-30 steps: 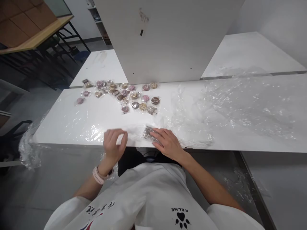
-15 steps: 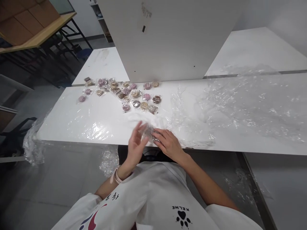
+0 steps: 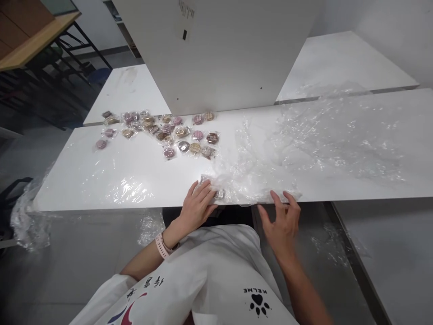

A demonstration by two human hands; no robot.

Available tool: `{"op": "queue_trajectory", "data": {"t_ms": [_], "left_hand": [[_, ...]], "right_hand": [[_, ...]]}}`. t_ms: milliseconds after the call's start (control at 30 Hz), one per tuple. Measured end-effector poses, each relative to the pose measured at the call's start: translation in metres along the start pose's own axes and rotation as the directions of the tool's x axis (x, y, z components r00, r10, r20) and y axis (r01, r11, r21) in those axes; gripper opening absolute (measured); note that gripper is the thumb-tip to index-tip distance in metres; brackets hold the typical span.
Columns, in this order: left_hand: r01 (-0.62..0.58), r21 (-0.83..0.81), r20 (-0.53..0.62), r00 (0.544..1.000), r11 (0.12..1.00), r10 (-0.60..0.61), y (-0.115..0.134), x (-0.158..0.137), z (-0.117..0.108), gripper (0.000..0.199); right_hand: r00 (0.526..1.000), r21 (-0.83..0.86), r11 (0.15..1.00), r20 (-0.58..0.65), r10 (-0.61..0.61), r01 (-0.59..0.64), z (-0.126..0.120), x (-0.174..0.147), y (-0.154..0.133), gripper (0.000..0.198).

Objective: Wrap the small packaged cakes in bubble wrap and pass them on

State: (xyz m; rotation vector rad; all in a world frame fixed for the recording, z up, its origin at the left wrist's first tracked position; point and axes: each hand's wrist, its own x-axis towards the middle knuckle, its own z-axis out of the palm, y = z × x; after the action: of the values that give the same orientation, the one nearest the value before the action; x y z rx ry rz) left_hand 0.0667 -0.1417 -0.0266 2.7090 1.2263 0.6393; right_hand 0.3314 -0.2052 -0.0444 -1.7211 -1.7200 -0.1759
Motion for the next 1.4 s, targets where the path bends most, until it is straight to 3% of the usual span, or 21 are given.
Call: {"op": "queue_trajectory", "data": {"t_ms": [133, 233, 300, 333, 400, 467, 500, 533, 567, 633, 700, 833, 867, 933, 1000, 1133, 1200, 1300, 1400], "left_hand": [[0.031, -0.038, -0.001, 1.0, 0.999, -0.032, 0.002, 0.005, 0.003, 0.047], [0.03, -0.025, -0.019, 0.999, 0.999, -0.031, 0.003, 0.006, 0.003, 0.045], [0.028, -0.003, -0.024, 0.999, 1.0, -0.028, 0.003, 0.006, 0.004, 0.041], [0.03, 0.006, -0.019, 0.999, 1.0, -0.03, 0.003, 0.005, 0.005, 0.038], [0.041, 0.009, 0.001, 0.999, 0.999, -0.041, 0.003, 0.003, 0.007, 0.029], [0.052, -0.011, 0.005, 0.999, 0.999, -0.052, 0.002, -0.002, 0.01, 0.024], [0.055, -0.024, -0.013, 0.998, 0.998, -0.056, 0.001, -0.006, 0.012, 0.023], [0.057, -0.032, -0.053, 0.997, 0.998, -0.059, 0.001, -0.01, 0.014, 0.021], [0.06, -0.033, -0.112, 0.992, 0.998, -0.063, 0.0, -0.015, 0.015, 0.021], [0.073, -0.007, -0.256, 0.964, 0.997, -0.073, -0.002, -0.022, 0.016, 0.024], [0.066, 0.026, -0.332, 0.942, 0.997, -0.054, -0.005, -0.023, 0.014, 0.027], [-0.059, 0.023, -0.167, 0.984, 0.998, 0.062, -0.017, -0.012, 0.005, 0.029], [-0.082, 0.017, -0.119, 0.989, 0.997, 0.083, -0.02, -0.009, 0.003, 0.028], [-0.091, 0.01, -0.068, 0.993, 0.996, 0.092, -0.024, -0.005, 0.0, 0.026], [-0.093, -0.008, -0.054, 0.994, 0.996, 0.093, -0.026, 0.001, -0.002, 0.027], [-0.122, -0.094, 0.026, 0.992, 0.988, 0.125, -0.027, 0.026, -0.011, 0.025], [-0.07, -0.182, 0.099, 0.991, 0.981, 0.089, -0.028, 0.045, -0.015, 0.023], [0.139, -0.343, 0.21, 0.975, 0.929, -0.069, -0.028, 0.072, -0.015, 0.023], [0.312, -0.323, 0.124, 0.95, 0.894, -0.287, -0.022, 0.08, -0.007, 0.023]], "right_hand": [[0.985, 0.241, 0.968, 0.142, -0.102, 0.066, -0.019, 0.046, -0.001, 0.016], [0.969, 0.292, 0.941, 0.121, -0.215, 0.172, -0.023, 0.1, -0.032, 0.016], [0.919, 0.308, 0.903, 0.159, -0.361, 0.301, -0.007, 0.134, -0.064, 0.02], [0.858, 0.349, 0.858, 0.216, -0.465, 0.378, 0.007, 0.148, -0.081, 0.022], [0.649, 0.496, 0.727, 0.361, -0.67, 0.475, 0.044, 0.166, -0.113, 0.023], [0.429, 0.659, 0.632, 0.473, -0.769, 0.407, 0.082, 0.172, -0.134, 0.015], [0.351, 0.725, 0.614, 0.512, -0.784, 0.313, 0.099, 0.171, -0.14, 0.011], [0.314, 0.768, 0.611, 0.542, -0.78, 0.193, 0.112, 0.168, -0.141, 0.007], [0.31, 0.79, 0.61, 0.564, -0.765, 0.067, 0.123, 0.165, -0.14, 0.004], [0.375, 0.802, 0.582, 0.585, -0.719, -0.136, 0.135, 0.158, -0.133, 0.006], [0.45, 0.803, 0.54, 0.591, -0.67, -0.25, 0.139, 0.153, -0.124, 0.011], [0.438, 0.765, 0.486, 0.642, -0.628, -0.423, 0.125, 0.157, -0.108, 0.028], [0.47, 0.755, 0.473, 0.655, -0.592, -0.454, 0.115, 0.158, -0.102, 0.034], [0.609, 0.764, 0.467, 0.64, -0.468, -0.445, 0.089, 0.152, -0.088, 0.038], [0.73, 0.774, 0.53, 0.577, -0.367, -0.345, 0.058, 0.135, -0.073, 0.035], [0.768, 0.692, 0.713, 0.516, -0.38, -0.113, 0.017, 0.081, -0.056, 0.043], [0.832, 0.634, 0.769, 0.466, -0.301, -0.077, 0.017, 0.063, -0.056, 0.048], [0.905, 0.54, 0.825, 0.416, -0.087, -0.169, 0.035, 0.062, -0.057, 0.042], [0.861, 0.462, 0.811, 0.5, 0.096, -0.358, 0.055, 0.081, -0.05, 0.04]]}}
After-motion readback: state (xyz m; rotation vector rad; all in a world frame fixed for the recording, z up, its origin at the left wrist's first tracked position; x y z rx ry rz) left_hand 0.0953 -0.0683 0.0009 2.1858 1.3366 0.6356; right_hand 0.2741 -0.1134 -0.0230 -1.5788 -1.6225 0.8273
